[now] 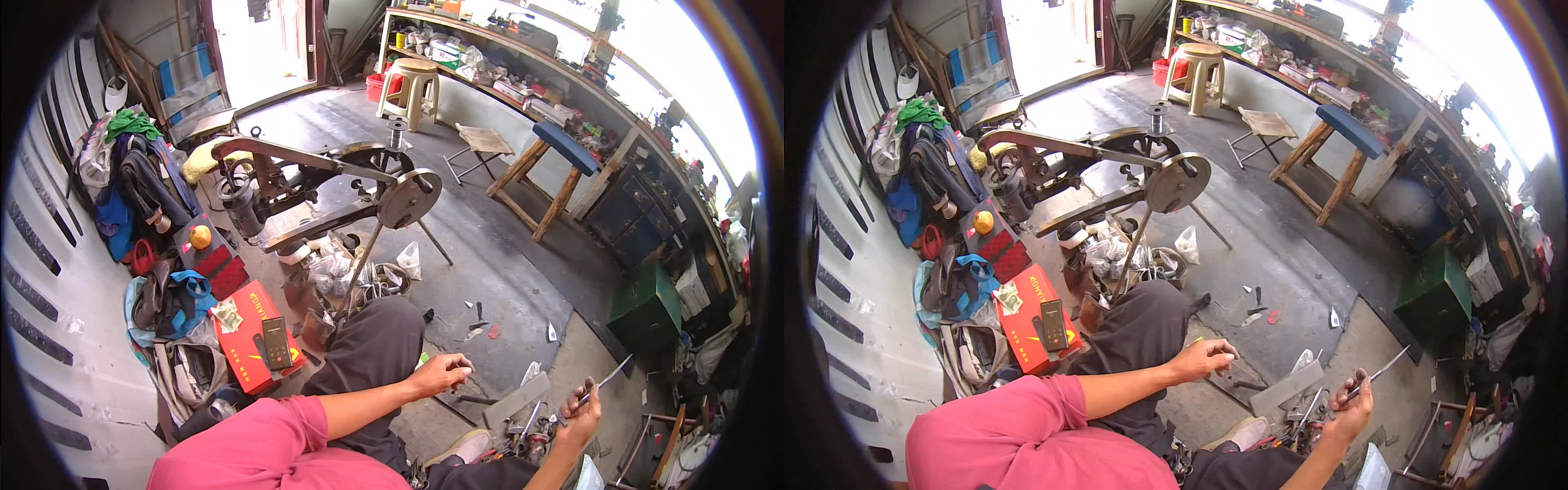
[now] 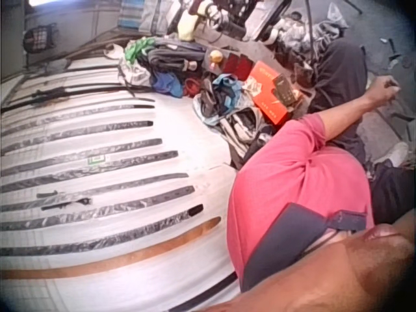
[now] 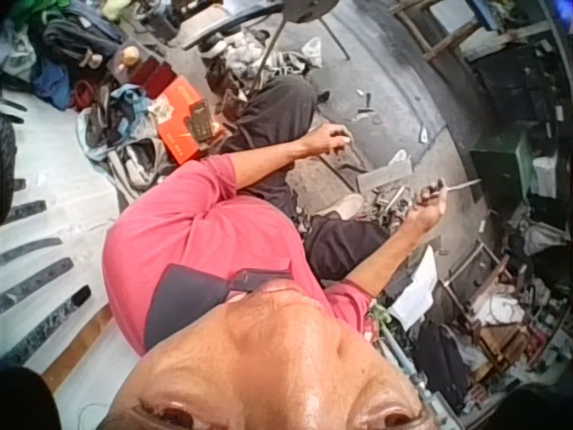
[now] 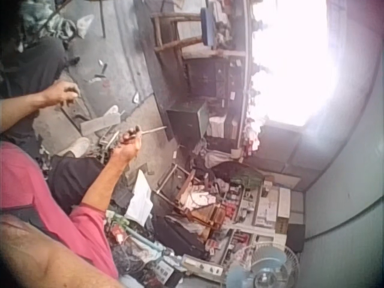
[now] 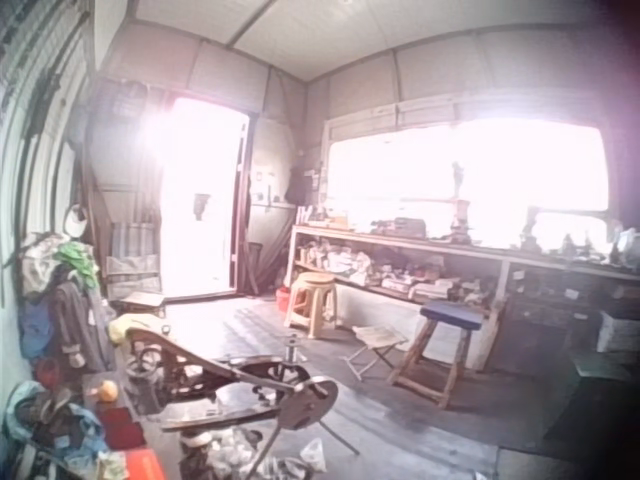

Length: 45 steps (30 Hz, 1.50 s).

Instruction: The person measures a metal tool with a caliper, then sharpens it on a grinding stone. They repeatedly measure and sharpen the tool, and briefly handle a phone.

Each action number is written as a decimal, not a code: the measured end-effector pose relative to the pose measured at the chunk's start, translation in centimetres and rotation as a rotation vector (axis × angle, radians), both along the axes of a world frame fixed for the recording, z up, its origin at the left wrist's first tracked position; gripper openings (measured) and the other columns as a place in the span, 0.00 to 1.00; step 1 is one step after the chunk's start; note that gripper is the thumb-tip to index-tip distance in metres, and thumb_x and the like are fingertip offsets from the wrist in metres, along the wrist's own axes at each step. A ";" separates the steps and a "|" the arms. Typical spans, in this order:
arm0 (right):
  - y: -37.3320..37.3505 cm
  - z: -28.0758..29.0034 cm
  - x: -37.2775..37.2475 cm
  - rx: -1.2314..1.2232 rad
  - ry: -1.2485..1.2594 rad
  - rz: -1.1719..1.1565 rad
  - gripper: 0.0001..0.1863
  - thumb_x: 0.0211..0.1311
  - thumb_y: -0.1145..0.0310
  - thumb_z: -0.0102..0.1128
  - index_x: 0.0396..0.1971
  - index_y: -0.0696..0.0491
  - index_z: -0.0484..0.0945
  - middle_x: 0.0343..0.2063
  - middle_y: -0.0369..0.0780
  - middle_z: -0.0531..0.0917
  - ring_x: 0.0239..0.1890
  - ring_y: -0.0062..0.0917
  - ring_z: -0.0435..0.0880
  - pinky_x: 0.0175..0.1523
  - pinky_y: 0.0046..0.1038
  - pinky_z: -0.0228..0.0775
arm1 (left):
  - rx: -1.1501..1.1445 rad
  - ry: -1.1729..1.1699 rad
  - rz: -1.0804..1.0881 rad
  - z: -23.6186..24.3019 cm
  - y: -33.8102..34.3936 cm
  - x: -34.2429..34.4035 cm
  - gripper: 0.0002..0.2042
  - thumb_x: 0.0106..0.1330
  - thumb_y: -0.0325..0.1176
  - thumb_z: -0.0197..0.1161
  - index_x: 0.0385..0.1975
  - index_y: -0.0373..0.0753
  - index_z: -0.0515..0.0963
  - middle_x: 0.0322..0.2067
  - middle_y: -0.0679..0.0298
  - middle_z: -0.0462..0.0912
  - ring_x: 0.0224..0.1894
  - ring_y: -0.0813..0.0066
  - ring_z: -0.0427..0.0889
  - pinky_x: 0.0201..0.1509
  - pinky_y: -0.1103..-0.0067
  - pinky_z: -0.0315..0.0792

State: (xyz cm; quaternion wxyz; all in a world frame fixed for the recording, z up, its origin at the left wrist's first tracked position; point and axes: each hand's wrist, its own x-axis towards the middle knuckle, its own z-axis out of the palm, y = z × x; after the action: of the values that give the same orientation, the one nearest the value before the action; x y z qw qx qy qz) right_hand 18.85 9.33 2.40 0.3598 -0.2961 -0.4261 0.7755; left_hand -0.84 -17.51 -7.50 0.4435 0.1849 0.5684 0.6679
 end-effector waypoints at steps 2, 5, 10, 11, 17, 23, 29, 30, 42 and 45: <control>-0.1 0.1 0.0 0.005 0.005 -0.003 0.15 0.78 0.57 0.55 0.53 0.53 0.78 0.31 0.35 0.79 0.22 0.14 0.71 0.23 0.19 0.60 | -0.008 0.023 -0.028 -0.2 -0.1 -0.1 0.13 0.77 0.40 0.59 0.51 0.39 0.80 0.35 0.70 0.84 0.34 0.84 0.82 0.33 0.82 0.71; -0.2 0.2 0.0 0.006 0.001 -0.007 0.15 0.78 0.57 0.55 0.52 0.52 0.78 0.31 0.34 0.80 0.23 0.14 0.71 0.23 0.19 0.60 | -0.027 0.031 -0.043 -0.3 -0.1 -0.2 0.13 0.78 0.41 0.58 0.52 0.40 0.80 0.36 0.70 0.85 0.36 0.83 0.82 0.35 0.81 0.71; -0.1 0.0 0.3 0.026 -0.001 -0.005 0.15 0.78 0.57 0.55 0.52 0.52 0.78 0.31 0.34 0.80 0.23 0.14 0.71 0.24 0.20 0.60 | -0.001 0.028 0.003 0.0 0.0 0.1 0.12 0.77 0.38 0.60 0.48 0.36 0.81 0.31 0.71 0.82 0.30 0.85 0.79 0.31 0.82 0.71; 0.0 -0.1 0.4 0.026 0.007 -0.010 0.15 0.78 0.57 0.55 0.52 0.52 0.78 0.31 0.34 0.80 0.23 0.14 0.71 0.24 0.20 0.60 | 0.000 0.036 0.002 0.2 0.0 0.2 0.12 0.77 0.38 0.60 0.48 0.36 0.81 0.30 0.71 0.82 0.29 0.85 0.79 0.31 0.82 0.71; 0.3 -0.4 0.8 0.013 -0.001 -0.025 0.15 0.78 0.57 0.55 0.52 0.52 0.78 0.31 0.34 0.80 0.23 0.14 0.72 0.25 0.21 0.60 | 0.004 0.037 -0.005 0.8 -0.1 0.2 0.12 0.77 0.37 0.60 0.47 0.35 0.82 0.29 0.71 0.81 0.30 0.85 0.77 0.33 0.82 0.73; 0.5 -0.6 0.9 -0.003 -0.007 -0.042 0.15 0.78 0.57 0.55 0.52 0.52 0.78 0.31 0.34 0.80 0.23 0.15 0.72 0.25 0.21 0.61 | -0.006 0.081 -0.040 -0.1 0.0 0.0 0.13 0.77 0.40 0.59 0.50 0.40 0.83 0.32 0.71 0.83 0.33 0.84 0.80 0.34 0.82 0.72; 0.7 -0.9 1.2 -0.006 -0.018 -0.056 0.15 0.78 0.57 0.55 0.52 0.53 0.78 0.31 0.35 0.80 0.23 0.15 0.72 0.25 0.21 0.61 | -0.008 0.100 -0.041 -0.5 0.1 0.0 0.12 0.77 0.38 0.58 0.48 0.38 0.84 0.31 0.70 0.82 0.33 0.84 0.79 0.37 0.81 0.74; 0.7 -0.9 1.2 -0.006 -0.022 -0.048 0.15 0.78 0.57 0.55 0.52 0.53 0.78 0.31 0.35 0.80 0.23 0.15 0.72 0.24 0.21 0.61 | -0.010 0.099 -0.034 -0.4 0.0 0.1 0.12 0.77 0.36 0.58 0.46 0.35 0.84 0.29 0.69 0.80 0.32 0.84 0.78 0.39 0.81 0.76; 0.4 -0.7 1.2 -0.010 -0.009 -0.036 0.16 0.78 0.58 0.55 0.52 0.54 0.77 0.31 0.35 0.80 0.23 0.14 0.73 0.24 0.20 0.61 | 0.011 0.091 -0.011 -0.3 0.0 0.2 0.12 0.77 0.36 0.58 0.44 0.36 0.85 0.28 0.70 0.80 0.31 0.84 0.77 0.38 0.81 0.76; 0.3 -0.6 1.2 -0.009 -0.009 -0.033 0.16 0.78 0.58 0.55 0.53 0.54 0.77 0.31 0.35 0.80 0.23 0.14 0.73 0.24 0.20 0.61 | 0.031 0.124 -0.055 -1.0 0.1 0.0 0.13 0.77 0.39 0.58 0.51 0.41 0.85 0.33 0.70 0.84 0.33 0.85 0.81 0.31 0.83 0.69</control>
State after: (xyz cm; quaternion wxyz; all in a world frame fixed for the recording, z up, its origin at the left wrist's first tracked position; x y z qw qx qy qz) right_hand 20.03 9.63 1.76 0.3694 -0.3082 -0.4189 0.7701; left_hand -0.84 -17.44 -8.47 0.4227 0.2482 0.5789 0.6516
